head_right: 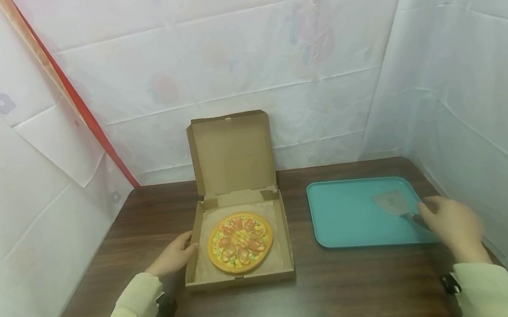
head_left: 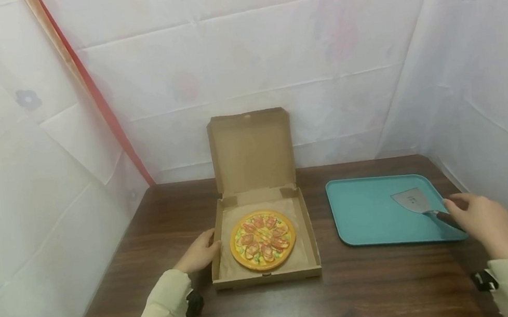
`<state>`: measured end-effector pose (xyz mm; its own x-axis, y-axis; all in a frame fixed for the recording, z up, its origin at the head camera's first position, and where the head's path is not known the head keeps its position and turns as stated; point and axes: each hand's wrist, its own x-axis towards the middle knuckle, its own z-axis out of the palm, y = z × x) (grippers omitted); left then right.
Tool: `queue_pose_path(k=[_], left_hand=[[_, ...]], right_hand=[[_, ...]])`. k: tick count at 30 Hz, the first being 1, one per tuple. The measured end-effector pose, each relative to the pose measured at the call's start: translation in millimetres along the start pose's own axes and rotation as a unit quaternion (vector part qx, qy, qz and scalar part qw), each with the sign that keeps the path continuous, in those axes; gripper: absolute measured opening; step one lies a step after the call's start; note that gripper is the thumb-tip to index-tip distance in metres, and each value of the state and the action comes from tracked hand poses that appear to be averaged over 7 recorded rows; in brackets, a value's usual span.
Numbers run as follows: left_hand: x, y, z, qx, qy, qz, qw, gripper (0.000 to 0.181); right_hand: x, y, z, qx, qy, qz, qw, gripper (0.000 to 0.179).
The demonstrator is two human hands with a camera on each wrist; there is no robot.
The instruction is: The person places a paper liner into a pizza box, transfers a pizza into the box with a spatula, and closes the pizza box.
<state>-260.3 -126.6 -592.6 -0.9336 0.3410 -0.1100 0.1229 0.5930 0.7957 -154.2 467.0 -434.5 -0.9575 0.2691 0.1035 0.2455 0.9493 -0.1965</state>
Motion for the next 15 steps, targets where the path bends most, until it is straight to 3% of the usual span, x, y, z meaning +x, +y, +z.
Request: queue_pose_path(k=[6,11,15], left_hand=[[5.6,0.9,-2.0,-0.026,0.003,-0.002,0.9997,0.053],[12.5,1.9,-7.1,-0.037,0.003,-0.001,0.9993,0.053],[17.5,3.1,-10.5,-0.032,-0.001,-0.003,0.9995,0.053]], right_hand=[[13.8,-44,21,0.038,0.024,-0.074,0.9963,0.05],[30.7,-83,45,0.089,0.002,-0.114,0.9895,0.047],[44.5,-115,59,0.157,-0.032,-0.116,0.9802,0.052]])
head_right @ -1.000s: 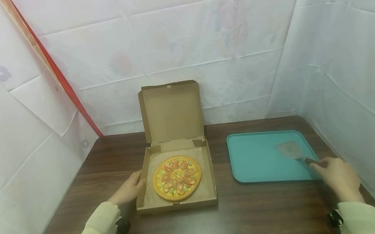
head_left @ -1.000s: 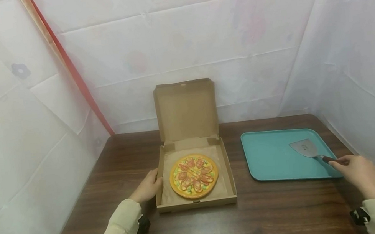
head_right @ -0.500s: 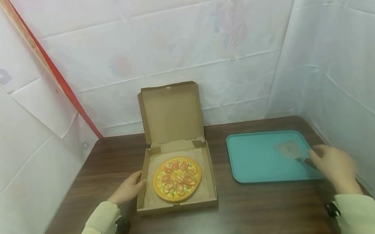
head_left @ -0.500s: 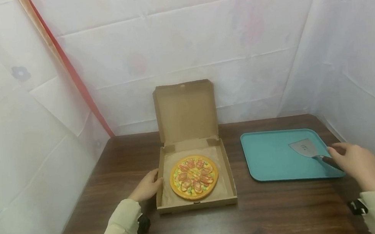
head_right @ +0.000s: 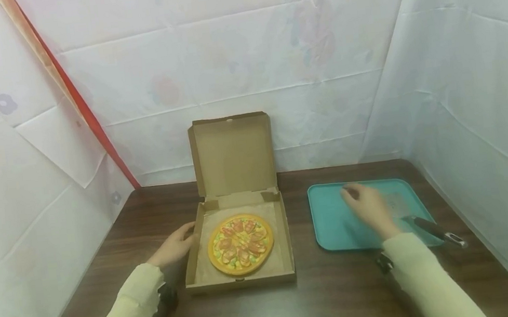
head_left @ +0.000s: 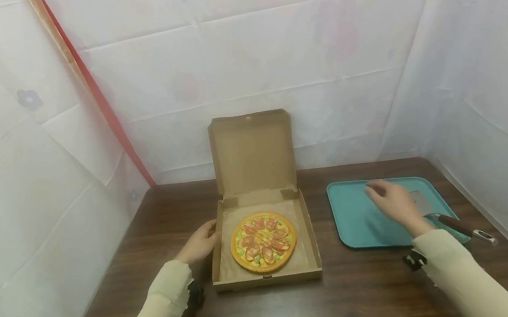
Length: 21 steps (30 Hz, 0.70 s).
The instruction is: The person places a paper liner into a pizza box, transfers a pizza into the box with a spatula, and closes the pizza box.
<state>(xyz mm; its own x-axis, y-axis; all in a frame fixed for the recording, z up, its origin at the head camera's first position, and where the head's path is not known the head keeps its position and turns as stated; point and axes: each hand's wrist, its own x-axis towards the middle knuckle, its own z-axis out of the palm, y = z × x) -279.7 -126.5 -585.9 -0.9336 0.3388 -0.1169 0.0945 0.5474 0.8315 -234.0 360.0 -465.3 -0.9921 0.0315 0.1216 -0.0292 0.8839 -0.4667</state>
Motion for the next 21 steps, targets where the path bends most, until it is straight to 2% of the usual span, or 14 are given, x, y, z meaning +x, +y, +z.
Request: queue_pose_path(k=[5,9,16,21], left_hand=[[9.5,2.9,-5.9,0.009,-0.003,0.001,1.0,0.054],[21.8,7.0,-15.4,0.009,0.01,0.004,0.9999,0.056],[46.1,20.5,-40.5,-0.02,0.062,0.005,0.9979,0.065],[58.6,30.4,-50.1,-0.054,0.069,-0.02,0.996,0.077]], right_hand=[[29.3,-26,22,0.071,-0.03,-0.003,0.997,0.056],[51.6,-43,37,0.113,-0.058,-0.01,0.9918,0.056],[80.8,-67,57,0.199,-0.088,-0.003,0.976,0.059],[94.7,-83,72,0.239,-0.086,0.017,0.967,0.06]])
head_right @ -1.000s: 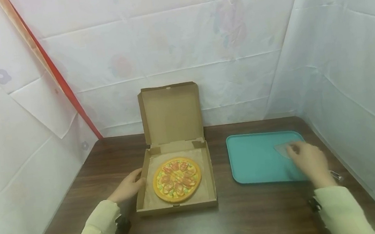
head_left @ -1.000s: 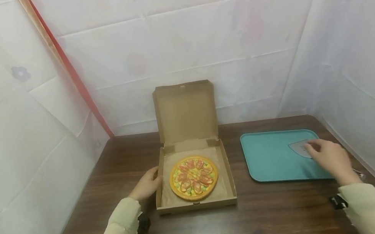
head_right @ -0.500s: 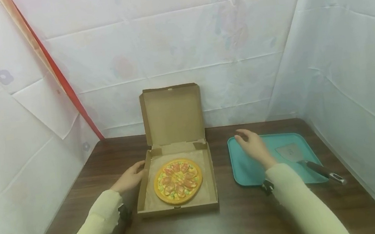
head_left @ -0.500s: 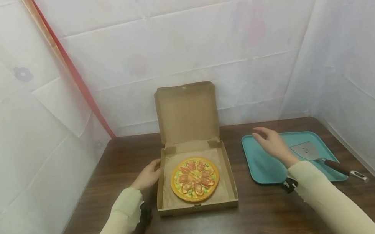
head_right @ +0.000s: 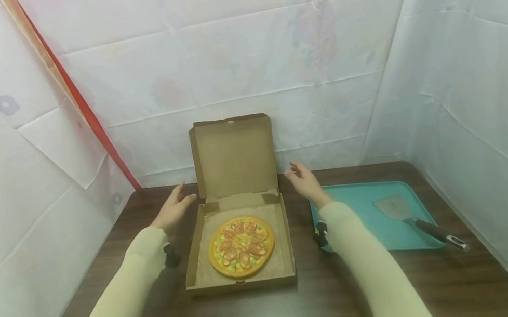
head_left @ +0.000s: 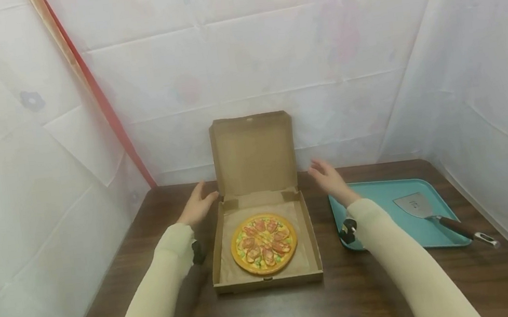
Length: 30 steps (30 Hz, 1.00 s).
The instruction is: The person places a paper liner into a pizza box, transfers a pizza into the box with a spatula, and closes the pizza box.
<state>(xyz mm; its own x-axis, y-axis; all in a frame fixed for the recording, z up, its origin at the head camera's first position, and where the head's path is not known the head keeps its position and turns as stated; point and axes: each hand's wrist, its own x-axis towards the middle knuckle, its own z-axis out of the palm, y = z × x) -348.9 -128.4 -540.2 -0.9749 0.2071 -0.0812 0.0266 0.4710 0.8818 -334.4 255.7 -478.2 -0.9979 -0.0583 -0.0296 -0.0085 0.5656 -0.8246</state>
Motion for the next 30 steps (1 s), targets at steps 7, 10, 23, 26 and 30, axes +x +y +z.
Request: queue_pose_path(k=[7,10,23,26,30], left_hand=[[12.0,5.8,3.3,-0.065,-0.03,-0.044,0.9964,0.085],[11.7,9.9,3.4,-0.096,-0.042,-0.049,0.9933,0.083],[31.1,4.4,16.9,-0.174,-0.044,-0.038,0.983,0.08],[31.5,4.9,18.8,-0.194,-0.046,-0.039,0.9792,0.08],[30.5,7.2,21.9,-0.224,-0.053,-0.044,0.9721,0.079]], right_hand=[[14.7,-4,28,0.012,-0.011,0.013,0.9998,0.065],[17.3,-5,36,0.012,-0.015,0.03,0.9994,0.067],[24.4,-7,43,0.034,-0.027,0.037,0.9983,0.068],[25.2,-6,43,0.059,-0.028,0.038,0.9971,0.067],[26.1,-4,42,0.103,-0.029,0.041,0.9934,0.065]])
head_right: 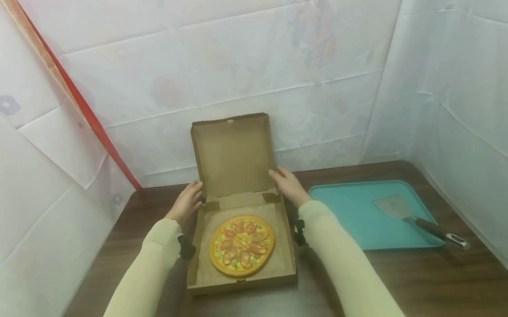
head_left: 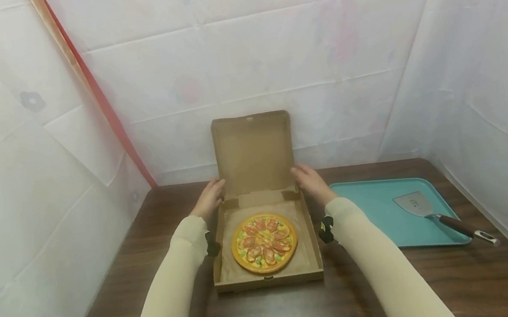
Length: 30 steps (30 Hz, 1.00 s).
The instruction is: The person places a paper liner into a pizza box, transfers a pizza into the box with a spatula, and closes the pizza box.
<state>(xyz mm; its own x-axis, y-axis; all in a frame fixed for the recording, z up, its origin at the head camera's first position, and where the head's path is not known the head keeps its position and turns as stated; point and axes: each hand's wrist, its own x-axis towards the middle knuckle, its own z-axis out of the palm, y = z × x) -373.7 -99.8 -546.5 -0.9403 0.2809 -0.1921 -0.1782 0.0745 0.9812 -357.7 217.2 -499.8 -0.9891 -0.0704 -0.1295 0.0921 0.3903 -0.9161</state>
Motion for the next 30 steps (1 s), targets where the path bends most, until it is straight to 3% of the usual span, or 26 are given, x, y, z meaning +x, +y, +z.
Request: queue_pose_path(k=[7,19,23,30], left_hand=[[-0.7,-0.1,3.4,-0.033,-0.007,0.016,0.9993,0.073],[-7.8,0.1,1.7,-0.043,-0.008,0.027,0.9987,0.067],[-12.0,6.7,-0.3,-0.041,-0.024,0.023,0.9986,0.07],[-15.8,12.8,-1.1,-0.084,-0.046,0.019,0.9953,0.074]], right_hand=[[3.4,0,-4,0.054,0.001,0.022,0.9983,0.061],[-0.4,-8,-6,0.053,-0.008,0.046,0.9975,0.072],[-1.0,-12,-6,0.051,-0.027,0.043,0.9974,0.071],[-7.1,-17,-9,0.061,-0.032,0.041,0.9968,0.076]])
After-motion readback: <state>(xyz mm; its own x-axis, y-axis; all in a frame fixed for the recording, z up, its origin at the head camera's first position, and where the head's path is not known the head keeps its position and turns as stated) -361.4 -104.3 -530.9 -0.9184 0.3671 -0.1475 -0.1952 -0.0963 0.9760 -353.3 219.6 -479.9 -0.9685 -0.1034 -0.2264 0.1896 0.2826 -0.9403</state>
